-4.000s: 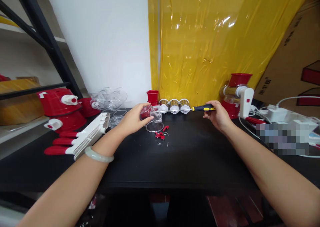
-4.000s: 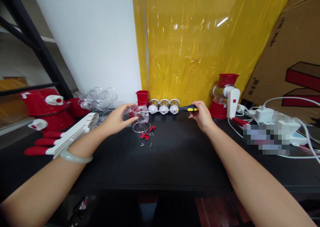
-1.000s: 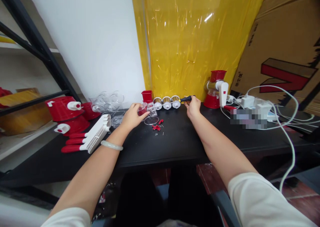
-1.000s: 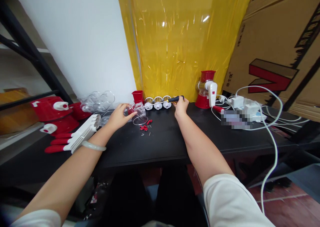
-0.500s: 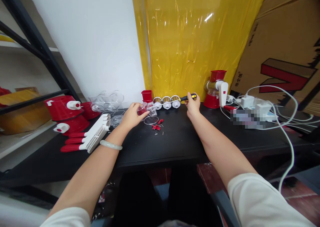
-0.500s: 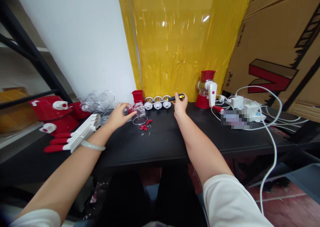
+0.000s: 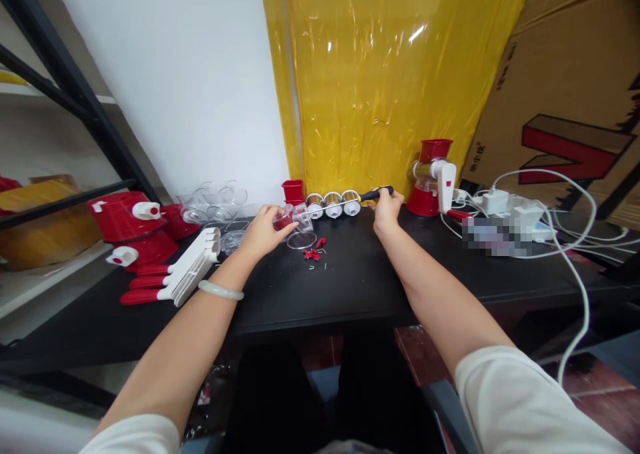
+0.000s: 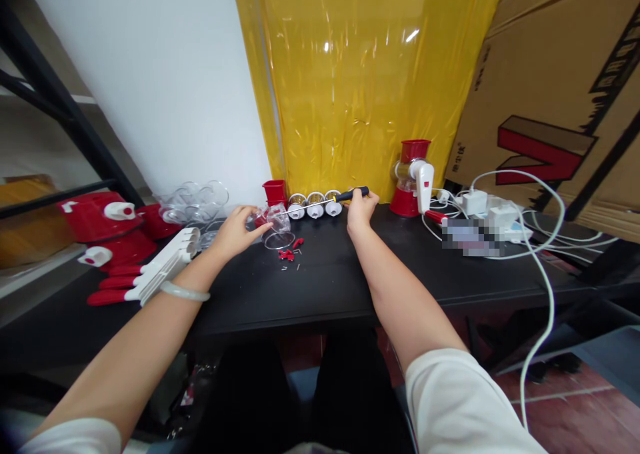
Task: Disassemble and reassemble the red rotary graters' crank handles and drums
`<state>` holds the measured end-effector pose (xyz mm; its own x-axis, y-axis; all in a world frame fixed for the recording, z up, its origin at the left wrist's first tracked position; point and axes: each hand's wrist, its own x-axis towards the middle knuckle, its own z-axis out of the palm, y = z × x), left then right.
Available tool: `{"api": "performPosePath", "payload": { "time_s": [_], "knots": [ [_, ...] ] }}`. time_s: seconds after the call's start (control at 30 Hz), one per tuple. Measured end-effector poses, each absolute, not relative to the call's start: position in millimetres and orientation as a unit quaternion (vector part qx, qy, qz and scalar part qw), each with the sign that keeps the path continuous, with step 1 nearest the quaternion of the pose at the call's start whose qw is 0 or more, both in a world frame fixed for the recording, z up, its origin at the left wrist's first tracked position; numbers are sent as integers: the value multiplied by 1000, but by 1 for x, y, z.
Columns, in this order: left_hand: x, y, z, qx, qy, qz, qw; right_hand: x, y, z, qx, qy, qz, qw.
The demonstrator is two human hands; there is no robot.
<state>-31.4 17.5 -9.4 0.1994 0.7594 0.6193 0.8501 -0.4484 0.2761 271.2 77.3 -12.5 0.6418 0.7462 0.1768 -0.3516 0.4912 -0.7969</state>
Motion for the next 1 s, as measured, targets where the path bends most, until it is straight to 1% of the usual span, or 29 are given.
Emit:
{"api": "performPosePath", "payload": {
  "time_s": [0.33,0.5,0.83,1.0],
  "knots": [
    [-31,17,-9,-773,-523,-353,64,271,75,-13,-437,-259,288,811],
    [-32,17,-9,-774,-519,-357,64,273,75,-10,-462,-250,313,791],
    [-31,16,-8,-773,-524,-352,62,270,68,-6,-416,-240,318,817],
    [-31,16,-8,-773,-524,-352,61,269,70,-7,-369,-238,314,842]
  ]
}}
